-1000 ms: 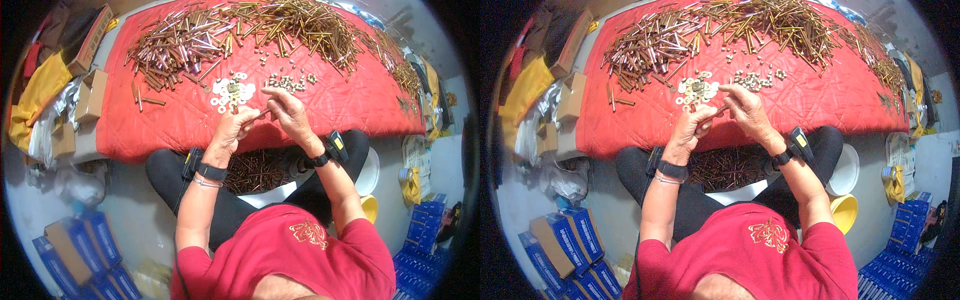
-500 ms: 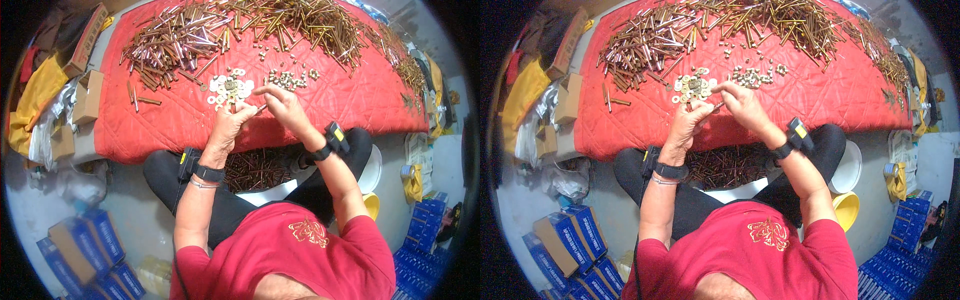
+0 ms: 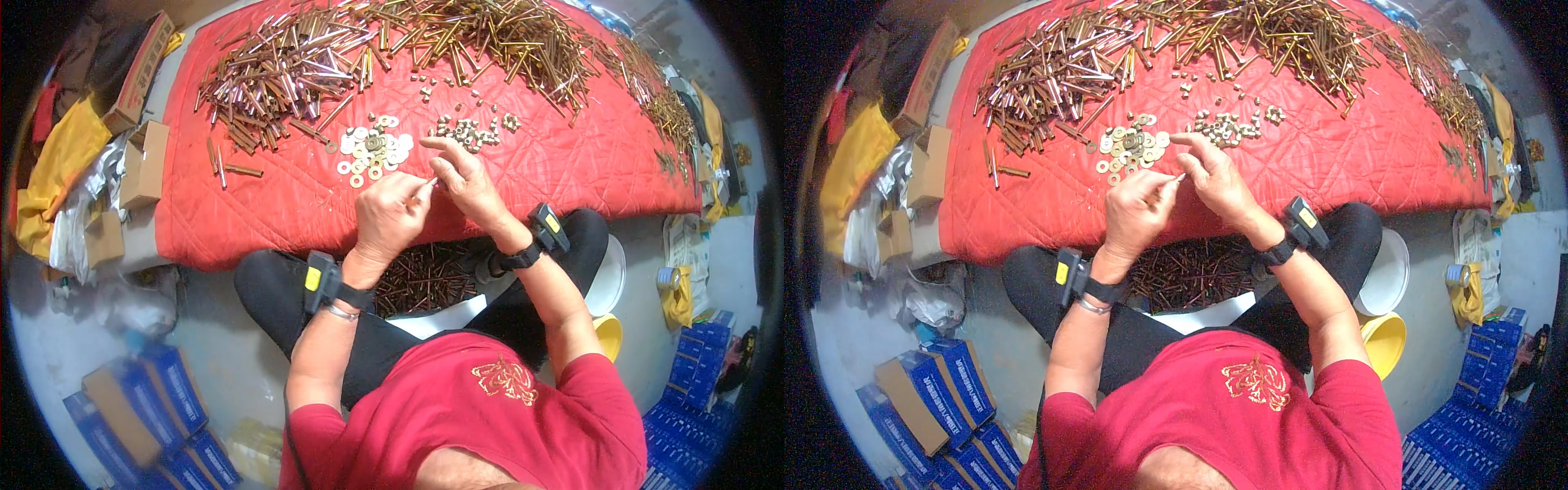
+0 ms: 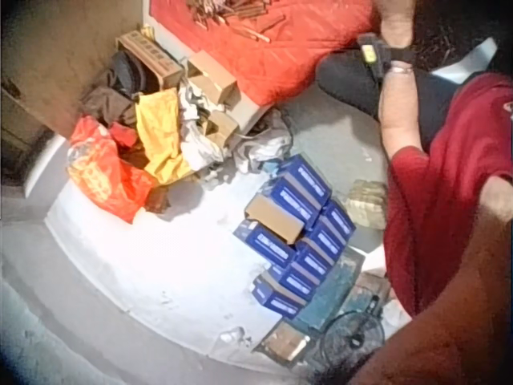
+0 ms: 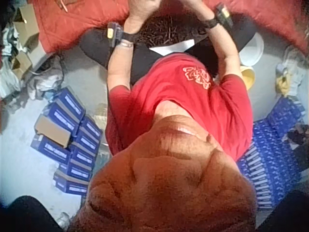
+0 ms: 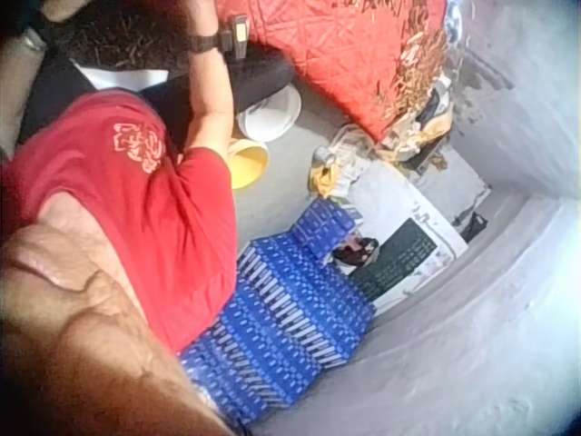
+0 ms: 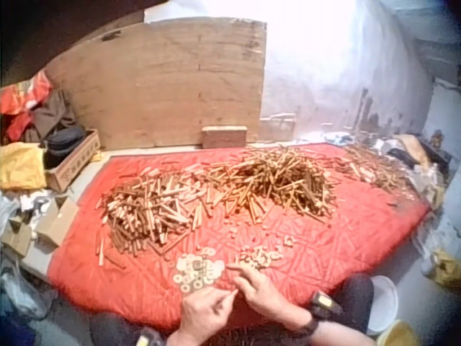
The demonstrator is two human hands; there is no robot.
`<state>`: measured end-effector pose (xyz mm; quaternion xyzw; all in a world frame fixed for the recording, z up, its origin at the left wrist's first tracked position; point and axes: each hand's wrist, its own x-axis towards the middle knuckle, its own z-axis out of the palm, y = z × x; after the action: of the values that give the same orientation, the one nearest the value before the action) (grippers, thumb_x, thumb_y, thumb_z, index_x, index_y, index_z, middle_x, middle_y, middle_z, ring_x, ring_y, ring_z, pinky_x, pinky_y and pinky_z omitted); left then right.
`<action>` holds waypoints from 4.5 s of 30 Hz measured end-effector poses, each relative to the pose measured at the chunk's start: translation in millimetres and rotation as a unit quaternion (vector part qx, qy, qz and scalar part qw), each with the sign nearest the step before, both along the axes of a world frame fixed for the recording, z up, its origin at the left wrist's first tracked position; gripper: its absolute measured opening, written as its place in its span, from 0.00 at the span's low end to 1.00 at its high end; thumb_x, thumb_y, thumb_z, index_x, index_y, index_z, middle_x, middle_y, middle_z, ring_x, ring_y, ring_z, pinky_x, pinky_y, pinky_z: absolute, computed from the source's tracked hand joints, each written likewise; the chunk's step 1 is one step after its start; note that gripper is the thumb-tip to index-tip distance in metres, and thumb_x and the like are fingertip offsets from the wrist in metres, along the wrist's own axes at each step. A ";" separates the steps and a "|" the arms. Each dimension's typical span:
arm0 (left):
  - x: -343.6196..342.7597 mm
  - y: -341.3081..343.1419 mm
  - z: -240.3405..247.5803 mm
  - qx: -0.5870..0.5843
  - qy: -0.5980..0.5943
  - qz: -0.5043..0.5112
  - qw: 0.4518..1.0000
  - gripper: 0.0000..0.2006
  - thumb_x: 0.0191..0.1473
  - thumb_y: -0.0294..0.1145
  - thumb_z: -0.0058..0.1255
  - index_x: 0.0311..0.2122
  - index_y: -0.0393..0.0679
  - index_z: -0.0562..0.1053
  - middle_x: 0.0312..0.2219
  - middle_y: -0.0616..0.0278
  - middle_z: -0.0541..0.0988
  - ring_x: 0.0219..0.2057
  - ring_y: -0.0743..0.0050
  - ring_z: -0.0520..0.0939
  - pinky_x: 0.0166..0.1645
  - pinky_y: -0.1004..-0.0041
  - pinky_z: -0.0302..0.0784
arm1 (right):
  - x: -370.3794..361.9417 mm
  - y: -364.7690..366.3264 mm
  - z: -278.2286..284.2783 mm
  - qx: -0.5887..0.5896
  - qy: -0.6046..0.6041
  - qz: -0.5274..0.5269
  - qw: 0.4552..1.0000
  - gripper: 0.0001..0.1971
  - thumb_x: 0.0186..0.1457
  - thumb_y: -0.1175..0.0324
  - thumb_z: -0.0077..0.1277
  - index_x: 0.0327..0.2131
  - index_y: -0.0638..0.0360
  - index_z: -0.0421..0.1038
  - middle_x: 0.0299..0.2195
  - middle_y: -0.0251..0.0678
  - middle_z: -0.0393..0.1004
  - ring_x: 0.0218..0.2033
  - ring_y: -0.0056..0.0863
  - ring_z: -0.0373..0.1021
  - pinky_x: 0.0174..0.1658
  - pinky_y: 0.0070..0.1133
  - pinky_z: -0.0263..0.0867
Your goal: Assembling washers and small metal components onto bolts or threaded rods.
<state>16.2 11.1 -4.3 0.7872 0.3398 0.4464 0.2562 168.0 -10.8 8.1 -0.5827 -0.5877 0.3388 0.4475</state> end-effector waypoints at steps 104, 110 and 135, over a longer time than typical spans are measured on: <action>-11.8 8.1 -32.1 -0.590 -0.428 -0.058 0.682 0.05 0.48 0.24 0.51 0.31 0.45 0.69 0.16 0.73 0.69 0.10 0.90 0.62 0.11 0.86 0.51 | -54.1 25.1 -18.0 0.194 0.040 -0.076 0.977 0.11 0.57 0.65 0.45 0.38 0.61 0.70 0.32 0.37 0.70 0.33 0.28 0.69 0.37 0.21 0.65; -21.8 23.0 -17.7 -0.602 -0.459 -0.006 0.653 0.10 0.53 0.33 0.42 0.33 0.39 0.73 0.16 0.71 0.70 0.10 0.88 0.60 0.12 0.85 0.53 | 51.3 67.2 -13.7 0.125 -0.176 -0.118 0.969 0.06 0.49 0.72 0.50 0.32 0.59 0.73 0.29 0.39 0.73 0.32 0.33 0.71 0.37 0.25 0.66; -17.3 10.3 -4.7 -0.528 -0.353 -0.142 0.759 0.09 0.52 0.34 0.50 0.33 0.40 0.75 0.11 0.80 0.61 0.10 0.94 0.58 0.13 0.88 0.48 | 7.3 13.8 8.5 0.018 0.229 0.075 0.970 0.07 0.51 0.77 0.50 0.35 0.60 0.72 0.32 0.28 0.71 0.34 0.15 0.66 0.38 0.15 0.63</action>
<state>-1.1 21.5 -9.0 0.3529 0.2912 0.4006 0.7939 175.3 3.0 16.6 -0.4355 -0.5178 0.4851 0.5540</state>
